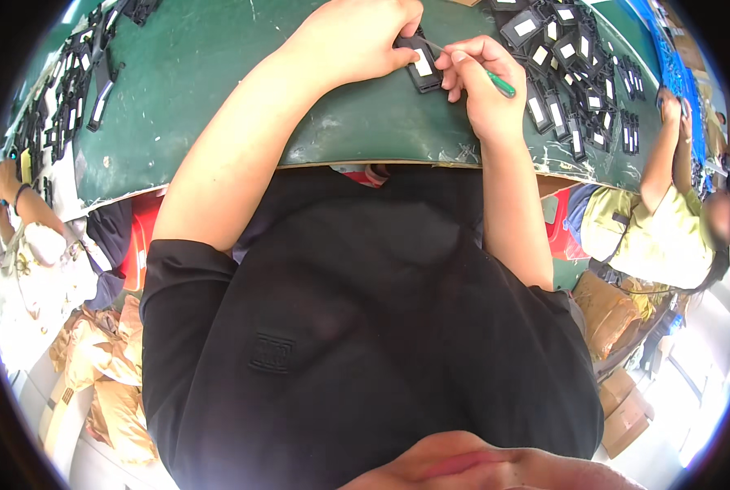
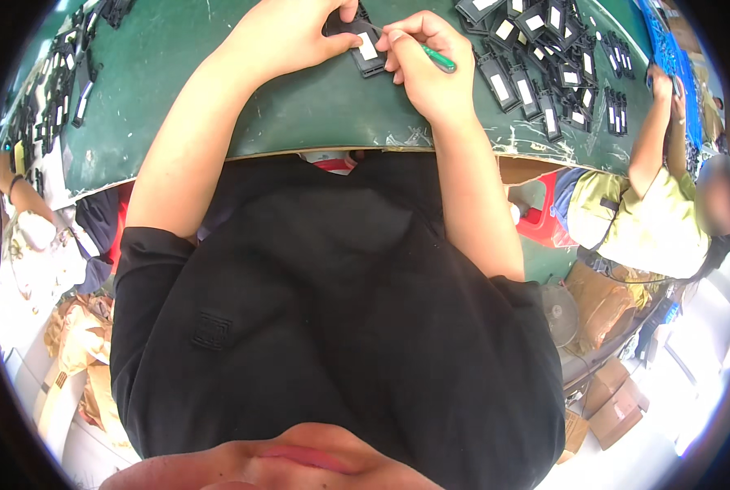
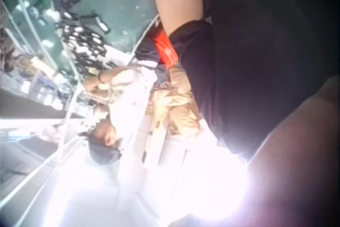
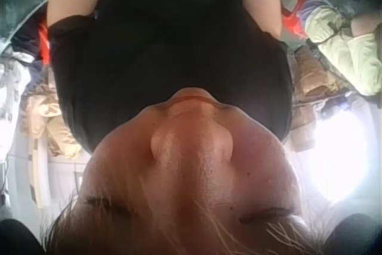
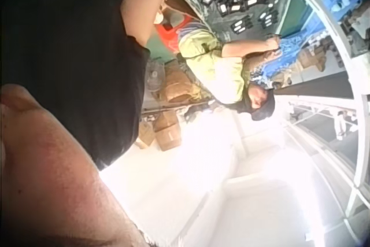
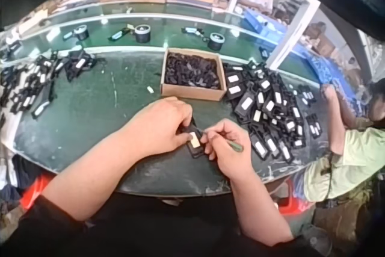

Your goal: Manually inserting small electronic components into plastic housings on an assembly line.

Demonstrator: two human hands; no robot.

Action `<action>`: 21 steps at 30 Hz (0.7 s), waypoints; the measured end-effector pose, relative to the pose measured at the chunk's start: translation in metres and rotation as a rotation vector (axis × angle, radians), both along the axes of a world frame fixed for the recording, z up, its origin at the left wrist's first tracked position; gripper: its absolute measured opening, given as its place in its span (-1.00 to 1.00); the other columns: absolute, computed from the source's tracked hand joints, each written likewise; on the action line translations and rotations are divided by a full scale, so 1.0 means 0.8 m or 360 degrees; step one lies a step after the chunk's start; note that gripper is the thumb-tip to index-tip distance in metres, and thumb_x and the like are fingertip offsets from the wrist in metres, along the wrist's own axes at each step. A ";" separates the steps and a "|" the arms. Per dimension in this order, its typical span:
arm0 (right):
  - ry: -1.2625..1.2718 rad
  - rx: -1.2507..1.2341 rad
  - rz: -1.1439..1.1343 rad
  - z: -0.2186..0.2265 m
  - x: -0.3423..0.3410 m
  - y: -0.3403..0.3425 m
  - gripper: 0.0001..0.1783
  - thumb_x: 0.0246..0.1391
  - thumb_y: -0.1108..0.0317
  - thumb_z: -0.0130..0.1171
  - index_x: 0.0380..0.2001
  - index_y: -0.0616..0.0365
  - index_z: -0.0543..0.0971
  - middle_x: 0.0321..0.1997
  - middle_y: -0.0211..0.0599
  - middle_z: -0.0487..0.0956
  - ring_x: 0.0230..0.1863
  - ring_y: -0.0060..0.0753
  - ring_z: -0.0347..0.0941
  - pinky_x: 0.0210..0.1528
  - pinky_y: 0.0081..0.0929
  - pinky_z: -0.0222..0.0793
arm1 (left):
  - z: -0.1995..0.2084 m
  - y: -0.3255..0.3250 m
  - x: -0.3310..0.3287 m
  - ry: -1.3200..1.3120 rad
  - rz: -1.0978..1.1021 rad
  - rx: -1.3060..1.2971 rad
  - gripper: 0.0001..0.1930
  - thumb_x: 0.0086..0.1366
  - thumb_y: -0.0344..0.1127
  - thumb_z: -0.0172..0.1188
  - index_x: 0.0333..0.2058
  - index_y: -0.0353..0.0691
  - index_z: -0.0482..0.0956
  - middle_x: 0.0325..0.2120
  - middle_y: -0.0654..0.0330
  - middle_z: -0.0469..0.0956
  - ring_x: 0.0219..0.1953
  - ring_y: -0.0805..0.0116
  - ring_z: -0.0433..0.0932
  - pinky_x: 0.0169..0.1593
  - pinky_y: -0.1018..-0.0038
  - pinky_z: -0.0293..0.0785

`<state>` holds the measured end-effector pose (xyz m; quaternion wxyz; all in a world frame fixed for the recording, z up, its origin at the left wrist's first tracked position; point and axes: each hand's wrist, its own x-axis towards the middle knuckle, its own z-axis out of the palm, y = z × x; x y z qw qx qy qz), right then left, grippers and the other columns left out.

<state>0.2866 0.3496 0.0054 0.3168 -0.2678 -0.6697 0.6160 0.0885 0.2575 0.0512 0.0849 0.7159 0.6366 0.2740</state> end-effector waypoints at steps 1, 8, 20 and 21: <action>-0.0045 0.0029 0.0031 0.001 0.001 0.000 -0.90 0.30 0.51 0.14 -0.28 0.24 0.63 -0.32 -0.35 0.71 -0.45 -0.72 0.48 -0.46 -0.69 0.38 | 0.000 0.000 0.001 -0.0036 0.0014 -0.0005 -0.76 0.01 -0.35 0.41 -0.40 -0.30 0.53 -0.39 -0.06 0.61 -0.19 -0.08 0.61 -0.07 0.13 0.54; -0.0070 0.0121 0.0102 0.001 -0.003 -0.001 -0.91 0.29 0.52 0.18 -0.26 0.27 0.66 -0.29 -0.35 0.75 -0.35 -0.72 0.54 -0.33 -0.68 0.44 | 0.001 -0.001 0.002 -0.0045 0.0062 0.0000 -0.68 0.06 -0.32 0.43 -0.31 -0.28 0.46 -0.39 -0.08 0.58 -0.17 -0.11 0.60 -0.07 0.11 0.52; -0.0066 0.0199 0.0113 -0.003 -0.006 -0.003 -0.87 0.33 0.50 0.14 -0.22 0.27 0.66 -0.25 -0.34 0.75 -0.46 -0.82 0.37 -0.45 -0.78 0.31 | 0.003 0.000 0.003 -0.0003 0.0047 -0.0011 -0.67 0.08 -0.26 0.45 -0.33 -0.31 0.50 -0.37 -0.10 0.61 -0.17 -0.12 0.61 -0.05 0.11 0.52; -0.0088 0.0210 0.0112 -0.002 -0.006 -0.002 -0.87 0.33 0.50 0.13 -0.23 0.27 0.66 -0.25 -0.34 0.75 -0.47 -0.82 0.36 -0.45 -0.78 0.32 | 0.003 0.000 0.004 0.0002 0.0047 -0.0009 -0.67 0.09 -0.25 0.44 -0.33 -0.31 0.50 -0.38 -0.10 0.61 -0.17 -0.12 0.62 -0.05 0.11 0.52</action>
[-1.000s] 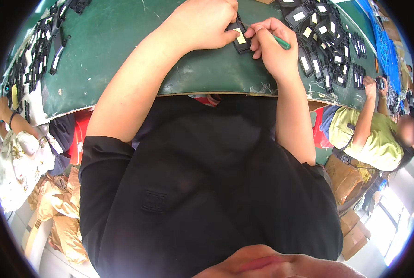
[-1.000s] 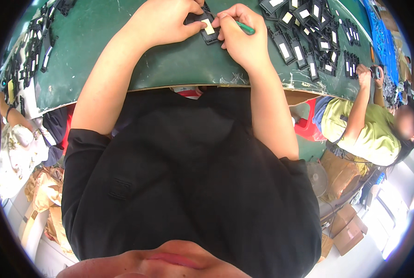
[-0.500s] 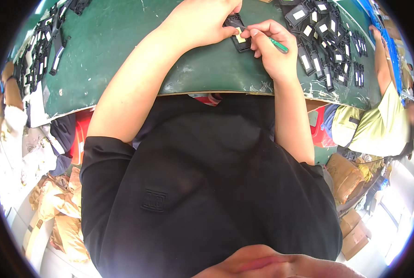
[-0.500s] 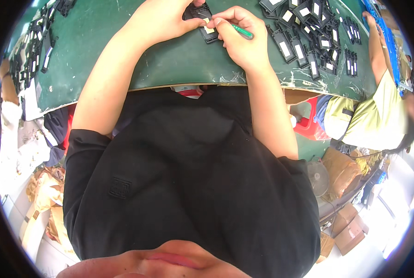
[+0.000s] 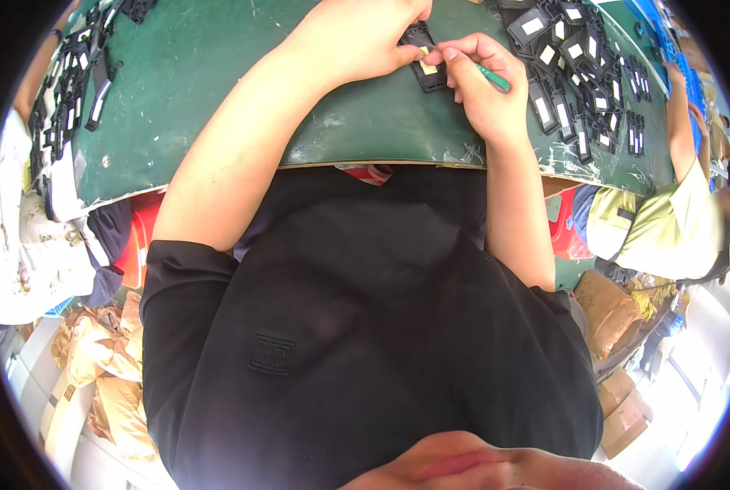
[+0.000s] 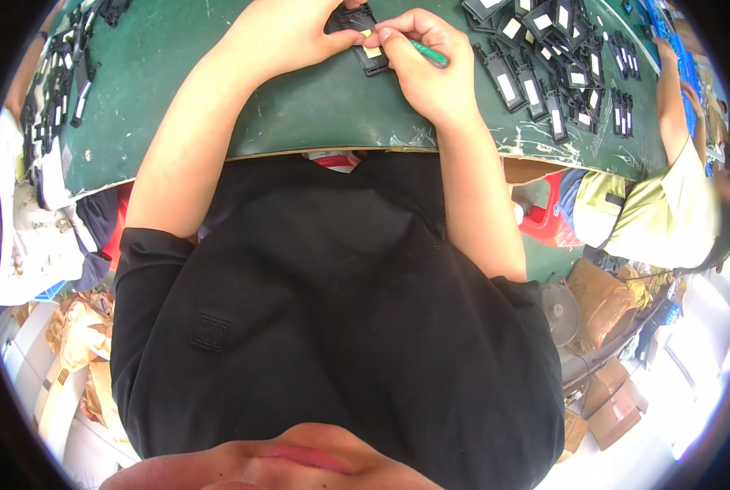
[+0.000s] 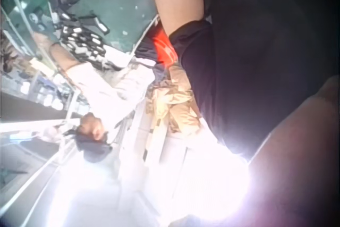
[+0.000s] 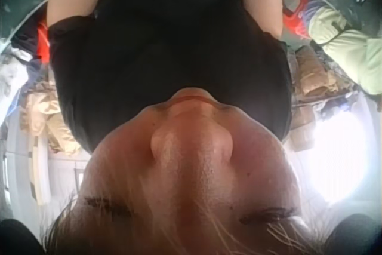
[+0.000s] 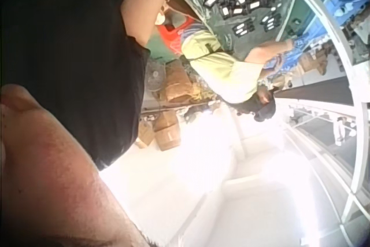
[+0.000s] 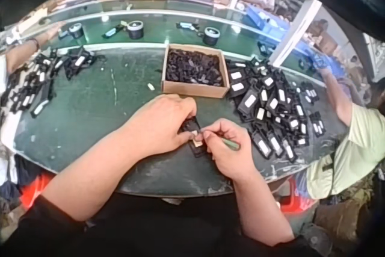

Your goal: Manually inserting small electronic components into plastic housings on an assembly line.

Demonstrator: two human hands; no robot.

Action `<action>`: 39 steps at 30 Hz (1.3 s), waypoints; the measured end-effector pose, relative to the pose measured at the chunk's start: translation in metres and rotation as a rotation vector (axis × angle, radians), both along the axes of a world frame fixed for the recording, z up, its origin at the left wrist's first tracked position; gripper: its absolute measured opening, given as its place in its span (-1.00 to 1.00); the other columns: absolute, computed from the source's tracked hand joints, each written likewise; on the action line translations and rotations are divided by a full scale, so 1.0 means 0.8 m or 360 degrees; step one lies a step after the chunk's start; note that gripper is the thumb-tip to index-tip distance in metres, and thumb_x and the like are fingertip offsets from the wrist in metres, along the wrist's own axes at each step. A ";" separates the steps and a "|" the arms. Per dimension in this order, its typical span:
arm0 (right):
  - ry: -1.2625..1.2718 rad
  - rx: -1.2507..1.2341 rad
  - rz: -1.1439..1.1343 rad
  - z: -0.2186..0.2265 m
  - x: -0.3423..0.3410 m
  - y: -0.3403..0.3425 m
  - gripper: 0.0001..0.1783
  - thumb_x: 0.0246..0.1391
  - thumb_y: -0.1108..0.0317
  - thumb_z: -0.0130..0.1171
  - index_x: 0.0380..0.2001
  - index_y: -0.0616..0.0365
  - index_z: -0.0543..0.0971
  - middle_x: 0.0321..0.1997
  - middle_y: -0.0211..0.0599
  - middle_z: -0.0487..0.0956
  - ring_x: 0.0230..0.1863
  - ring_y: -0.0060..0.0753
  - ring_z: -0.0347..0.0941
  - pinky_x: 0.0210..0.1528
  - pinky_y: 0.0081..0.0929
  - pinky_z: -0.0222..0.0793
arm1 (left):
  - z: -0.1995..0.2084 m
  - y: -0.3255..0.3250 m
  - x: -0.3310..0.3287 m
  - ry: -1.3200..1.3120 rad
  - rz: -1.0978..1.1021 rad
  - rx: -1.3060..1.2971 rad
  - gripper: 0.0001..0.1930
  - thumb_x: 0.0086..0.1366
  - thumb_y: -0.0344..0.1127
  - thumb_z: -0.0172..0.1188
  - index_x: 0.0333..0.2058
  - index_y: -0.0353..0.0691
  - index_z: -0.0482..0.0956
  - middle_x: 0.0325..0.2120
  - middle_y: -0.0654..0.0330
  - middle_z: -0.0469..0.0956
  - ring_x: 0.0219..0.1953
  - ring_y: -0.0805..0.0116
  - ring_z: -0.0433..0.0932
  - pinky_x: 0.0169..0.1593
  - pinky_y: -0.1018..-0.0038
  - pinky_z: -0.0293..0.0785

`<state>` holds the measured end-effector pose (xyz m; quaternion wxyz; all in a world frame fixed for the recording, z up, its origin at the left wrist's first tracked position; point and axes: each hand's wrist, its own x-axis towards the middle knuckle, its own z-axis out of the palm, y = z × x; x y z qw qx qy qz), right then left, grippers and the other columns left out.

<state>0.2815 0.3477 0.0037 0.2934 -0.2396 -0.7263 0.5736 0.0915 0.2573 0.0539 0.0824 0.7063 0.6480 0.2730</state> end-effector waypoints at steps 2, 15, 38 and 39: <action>-0.0020 0.0013 0.0002 0.002 -0.001 0.002 -0.86 0.33 0.50 0.13 -0.23 0.27 0.66 -0.25 -0.34 0.75 -0.47 -0.82 0.36 -0.46 -0.78 0.32 | 0.001 0.001 0.000 0.0006 0.0004 0.0002 -0.67 0.10 -0.24 0.44 -0.33 -0.31 0.50 -0.38 -0.10 0.61 -0.18 -0.12 0.62 -0.06 0.11 0.52; -0.0061 -0.0138 -0.0005 0.006 0.001 0.003 -0.87 0.31 0.49 0.14 -0.28 0.26 0.66 -0.28 -0.36 0.75 -0.44 -0.79 0.40 -0.41 -0.72 0.35 | -0.001 0.001 -0.002 0.0013 -0.0027 0.0019 -0.66 0.08 -0.24 0.44 -0.34 -0.31 0.49 -0.37 -0.08 0.62 -0.17 -0.11 0.62 -0.05 0.12 0.53; -0.0177 0.0188 -0.0036 0.014 -0.011 -0.007 -0.89 0.21 0.51 0.10 -0.29 0.28 0.61 -0.43 -0.38 0.65 -0.36 -0.61 0.53 -0.24 -0.55 0.45 | 0.006 -0.006 -0.019 -0.0090 -0.0220 0.0132 -0.70 -0.05 -0.62 0.13 -0.26 -0.36 0.57 -0.23 -0.10 0.58 0.00 -0.15 0.52 0.10 0.13 0.48; -0.0167 0.0199 -0.0052 0.016 -0.007 -0.010 -0.89 0.21 0.51 0.10 -0.29 0.28 0.61 -0.43 -0.38 0.65 -0.36 -0.61 0.53 -0.24 -0.55 0.45 | 0.008 -0.009 -0.022 -0.0080 -0.0235 0.0142 -0.70 -0.05 -0.62 0.13 -0.26 -0.36 0.57 -0.23 -0.10 0.58 0.00 -0.15 0.52 0.10 0.13 0.48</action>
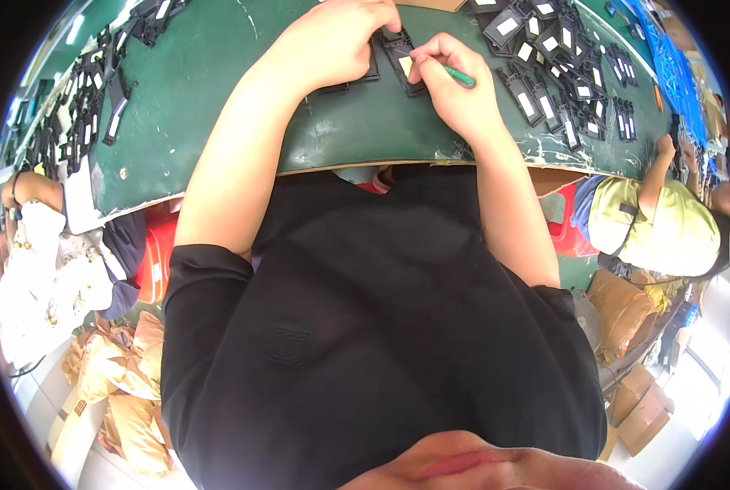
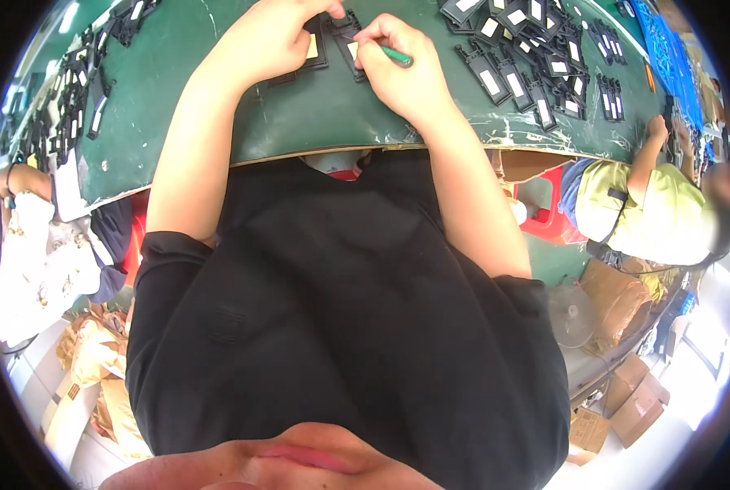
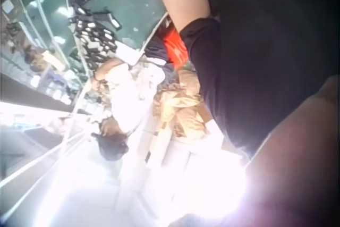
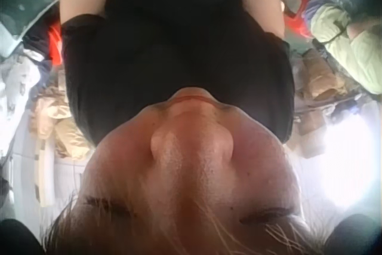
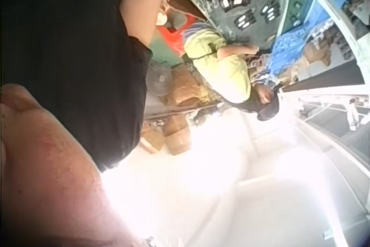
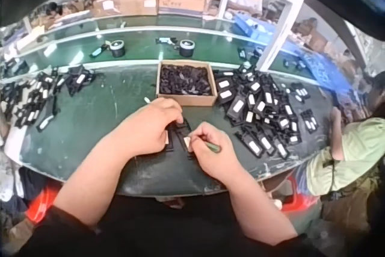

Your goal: Manually inserting small electronic components into plastic housings on an assembly line.

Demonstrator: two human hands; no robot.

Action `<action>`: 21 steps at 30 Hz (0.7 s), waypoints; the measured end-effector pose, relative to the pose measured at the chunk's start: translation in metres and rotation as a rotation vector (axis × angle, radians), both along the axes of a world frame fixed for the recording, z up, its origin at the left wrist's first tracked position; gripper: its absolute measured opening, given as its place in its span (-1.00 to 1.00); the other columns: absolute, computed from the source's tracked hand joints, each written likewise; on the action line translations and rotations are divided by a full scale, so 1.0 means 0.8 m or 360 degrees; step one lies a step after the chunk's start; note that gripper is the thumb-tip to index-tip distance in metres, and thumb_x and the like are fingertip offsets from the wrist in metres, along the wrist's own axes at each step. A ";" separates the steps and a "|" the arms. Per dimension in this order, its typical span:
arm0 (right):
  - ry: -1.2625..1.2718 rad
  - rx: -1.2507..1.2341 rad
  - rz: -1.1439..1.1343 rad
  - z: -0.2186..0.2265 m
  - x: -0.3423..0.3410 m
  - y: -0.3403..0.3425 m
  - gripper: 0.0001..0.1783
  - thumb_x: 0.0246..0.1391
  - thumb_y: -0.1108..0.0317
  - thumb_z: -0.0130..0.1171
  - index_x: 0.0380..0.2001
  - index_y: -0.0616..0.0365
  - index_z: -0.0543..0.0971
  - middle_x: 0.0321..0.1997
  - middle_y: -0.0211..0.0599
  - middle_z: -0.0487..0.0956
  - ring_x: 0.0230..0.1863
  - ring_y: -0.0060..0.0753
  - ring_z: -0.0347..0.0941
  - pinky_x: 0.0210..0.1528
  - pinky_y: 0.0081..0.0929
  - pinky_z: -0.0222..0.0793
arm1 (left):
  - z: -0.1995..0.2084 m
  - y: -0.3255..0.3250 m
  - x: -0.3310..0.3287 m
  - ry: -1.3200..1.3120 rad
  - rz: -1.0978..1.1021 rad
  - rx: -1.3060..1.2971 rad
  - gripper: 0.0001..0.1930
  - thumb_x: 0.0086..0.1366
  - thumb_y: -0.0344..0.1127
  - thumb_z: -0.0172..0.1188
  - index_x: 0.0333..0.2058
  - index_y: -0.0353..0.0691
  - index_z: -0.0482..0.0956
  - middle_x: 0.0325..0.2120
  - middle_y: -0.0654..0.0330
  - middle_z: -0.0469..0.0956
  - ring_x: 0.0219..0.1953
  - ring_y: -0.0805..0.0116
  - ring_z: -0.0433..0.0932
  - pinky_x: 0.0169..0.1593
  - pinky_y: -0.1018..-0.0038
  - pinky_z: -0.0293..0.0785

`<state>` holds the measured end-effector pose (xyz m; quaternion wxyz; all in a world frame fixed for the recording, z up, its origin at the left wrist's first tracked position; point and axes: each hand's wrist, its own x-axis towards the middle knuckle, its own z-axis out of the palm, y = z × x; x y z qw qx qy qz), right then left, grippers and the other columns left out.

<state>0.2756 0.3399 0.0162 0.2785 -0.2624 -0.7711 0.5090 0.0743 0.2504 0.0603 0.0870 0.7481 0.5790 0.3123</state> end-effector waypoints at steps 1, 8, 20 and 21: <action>0.0006 0.0003 0.0025 0.002 0.005 -0.003 -0.90 0.21 0.51 0.11 -0.29 0.28 0.60 -0.43 -0.37 0.65 -0.34 -0.61 0.54 -0.23 -0.55 0.46 | 0.003 -0.003 -0.001 0.0005 0.0053 -0.0005 -0.67 -0.06 -0.62 0.15 -0.22 -0.36 0.57 -0.19 -0.09 0.56 0.03 -0.15 0.50 0.13 0.14 0.47; -0.0194 0.0382 0.0063 0.030 0.064 -0.023 -0.86 0.32 0.40 0.20 -0.27 0.27 0.62 -0.36 -0.33 0.69 -0.30 -0.52 0.57 -0.13 -0.51 0.48 | -0.002 -0.010 -0.003 0.0196 0.0261 -0.0038 -0.61 0.04 -0.44 0.36 -0.10 -0.36 0.60 -0.07 -0.09 0.55 0.06 -0.12 0.50 0.20 0.18 0.46; -0.0291 0.1331 0.0178 0.018 0.111 -0.031 -0.61 -0.16 0.57 0.40 -0.17 0.07 0.64 -0.17 -0.40 0.63 -0.11 -0.15 0.52 -0.15 -0.28 0.53 | -0.030 0.007 0.026 0.0073 0.0226 -0.0239 -0.53 0.16 -0.34 0.44 0.04 -0.19 0.52 0.05 0.15 0.48 0.10 0.08 0.55 0.13 0.25 0.55; -0.0331 0.1315 0.0184 0.022 0.108 -0.032 -0.64 -0.13 0.62 0.39 -0.20 0.09 0.64 -0.19 -0.36 0.62 -0.14 -0.14 0.52 -0.16 -0.26 0.51 | -0.030 0.008 0.028 0.0073 0.0218 -0.0232 -0.53 0.16 -0.34 0.44 0.04 -0.19 0.52 0.05 0.15 0.48 0.10 0.08 0.55 0.13 0.25 0.55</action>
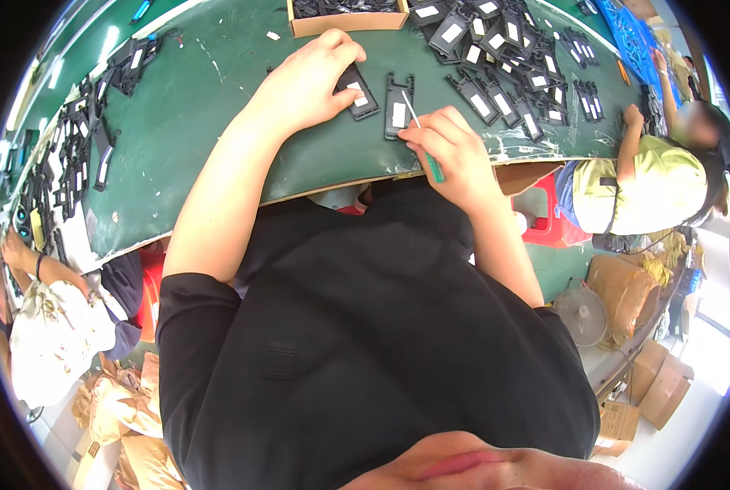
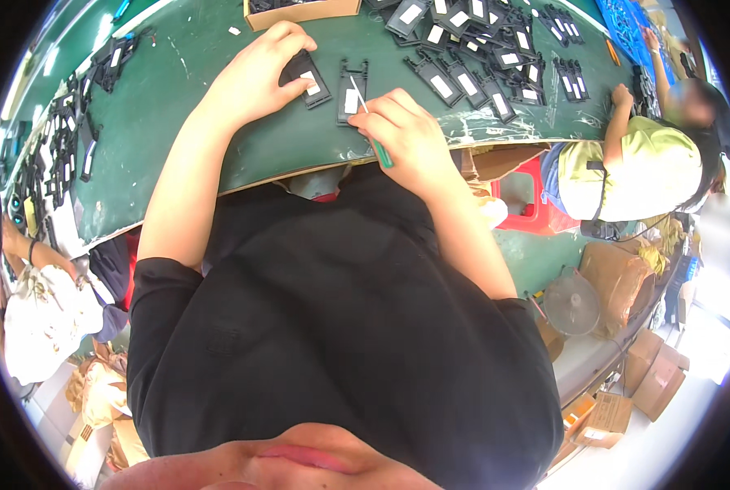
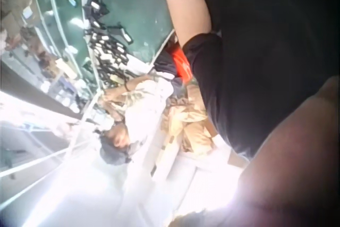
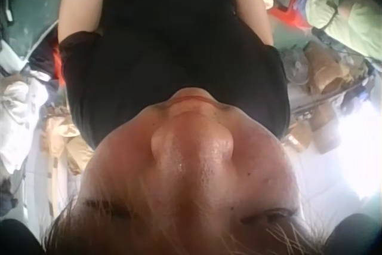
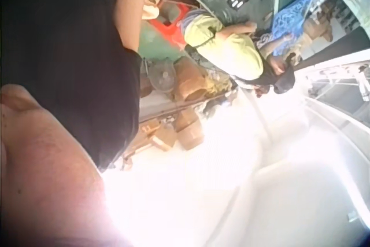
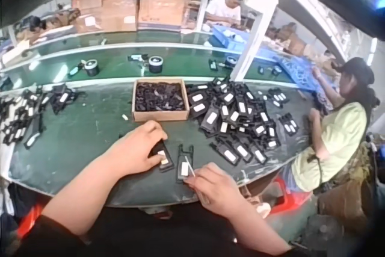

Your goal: Manually inserting small electronic components into plastic housings on an assembly line.

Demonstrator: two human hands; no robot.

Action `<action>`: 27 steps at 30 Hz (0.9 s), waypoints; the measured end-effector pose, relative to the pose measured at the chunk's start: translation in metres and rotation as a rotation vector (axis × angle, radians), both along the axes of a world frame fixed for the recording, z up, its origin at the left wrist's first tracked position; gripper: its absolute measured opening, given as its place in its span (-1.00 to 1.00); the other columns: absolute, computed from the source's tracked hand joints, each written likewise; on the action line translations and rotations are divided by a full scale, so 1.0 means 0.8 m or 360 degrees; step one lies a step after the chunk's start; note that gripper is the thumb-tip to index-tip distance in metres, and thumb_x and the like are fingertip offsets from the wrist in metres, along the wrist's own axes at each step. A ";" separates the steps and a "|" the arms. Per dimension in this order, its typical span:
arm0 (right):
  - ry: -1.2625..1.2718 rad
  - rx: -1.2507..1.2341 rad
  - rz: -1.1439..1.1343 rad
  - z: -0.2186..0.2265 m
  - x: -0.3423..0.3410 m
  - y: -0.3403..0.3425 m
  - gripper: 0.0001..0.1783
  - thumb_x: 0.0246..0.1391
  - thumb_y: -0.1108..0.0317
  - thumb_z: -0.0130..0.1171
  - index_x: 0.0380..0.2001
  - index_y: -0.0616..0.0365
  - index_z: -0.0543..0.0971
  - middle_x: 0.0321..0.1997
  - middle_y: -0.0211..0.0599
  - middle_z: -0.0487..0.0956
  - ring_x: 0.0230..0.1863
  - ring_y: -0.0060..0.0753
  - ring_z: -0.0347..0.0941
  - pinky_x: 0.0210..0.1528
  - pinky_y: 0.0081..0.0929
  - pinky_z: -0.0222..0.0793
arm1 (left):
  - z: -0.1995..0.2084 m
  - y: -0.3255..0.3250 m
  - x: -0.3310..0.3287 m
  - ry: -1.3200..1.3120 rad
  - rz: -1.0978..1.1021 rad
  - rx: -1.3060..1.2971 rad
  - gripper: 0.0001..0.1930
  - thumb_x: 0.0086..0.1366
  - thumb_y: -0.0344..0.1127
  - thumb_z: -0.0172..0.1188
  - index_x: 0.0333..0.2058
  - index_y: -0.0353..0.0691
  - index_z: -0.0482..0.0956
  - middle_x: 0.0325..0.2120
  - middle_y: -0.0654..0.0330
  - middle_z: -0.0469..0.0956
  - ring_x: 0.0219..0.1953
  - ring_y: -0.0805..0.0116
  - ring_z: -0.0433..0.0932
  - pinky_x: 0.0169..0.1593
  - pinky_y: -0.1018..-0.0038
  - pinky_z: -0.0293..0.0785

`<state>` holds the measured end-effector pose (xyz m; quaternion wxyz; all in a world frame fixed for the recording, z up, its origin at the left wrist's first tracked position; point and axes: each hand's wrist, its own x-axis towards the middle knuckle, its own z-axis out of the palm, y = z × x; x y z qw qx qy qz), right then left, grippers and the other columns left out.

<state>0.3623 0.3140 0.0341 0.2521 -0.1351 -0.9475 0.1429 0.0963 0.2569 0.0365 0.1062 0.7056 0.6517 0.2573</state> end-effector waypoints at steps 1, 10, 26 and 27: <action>-0.0038 -0.0013 -0.0012 0.003 -0.001 0.000 -0.66 -0.10 0.67 0.37 -0.22 0.12 0.63 -0.20 -0.31 0.60 -0.17 -0.12 0.51 -0.17 -0.24 0.49 | -0.002 0.000 0.000 0.0012 -0.0014 0.0038 -0.55 0.15 -0.33 0.44 0.01 -0.19 0.52 0.03 0.16 0.48 0.08 0.08 0.56 0.12 0.24 0.55; 0.0739 -0.0220 -0.0235 0.045 0.050 0.068 -0.73 0.01 0.77 0.22 -0.28 0.17 0.63 -0.18 -0.25 0.66 -0.17 -0.40 0.58 -0.16 -0.49 0.49 | 0.000 0.001 0.000 0.0056 0.0063 0.0076 -0.56 0.13 -0.27 0.49 -0.06 -0.21 0.52 -0.05 0.14 0.50 0.05 0.10 0.57 0.09 0.23 0.56; 0.0292 0.0763 -0.0815 0.040 0.074 0.217 -0.82 0.06 0.55 0.27 -0.26 0.07 0.67 -0.16 -0.30 0.68 -0.09 -0.10 0.55 0.05 -0.23 0.45 | 0.002 0.003 0.002 -0.0009 -0.0010 0.0065 -0.64 0.11 -0.29 0.50 -0.19 -0.23 0.53 -0.10 0.16 0.50 -0.03 0.11 0.57 0.02 0.26 0.57; 0.0376 0.0783 -0.0866 0.040 0.067 0.209 -0.84 0.07 0.54 0.27 -0.26 0.07 0.66 -0.16 -0.30 0.68 -0.08 -0.09 0.54 0.06 -0.22 0.45 | 0.001 0.003 0.002 -0.0008 -0.0003 0.0053 -0.64 0.11 -0.29 0.50 -0.19 -0.23 0.53 -0.10 0.16 0.50 -0.03 0.11 0.57 0.02 0.26 0.57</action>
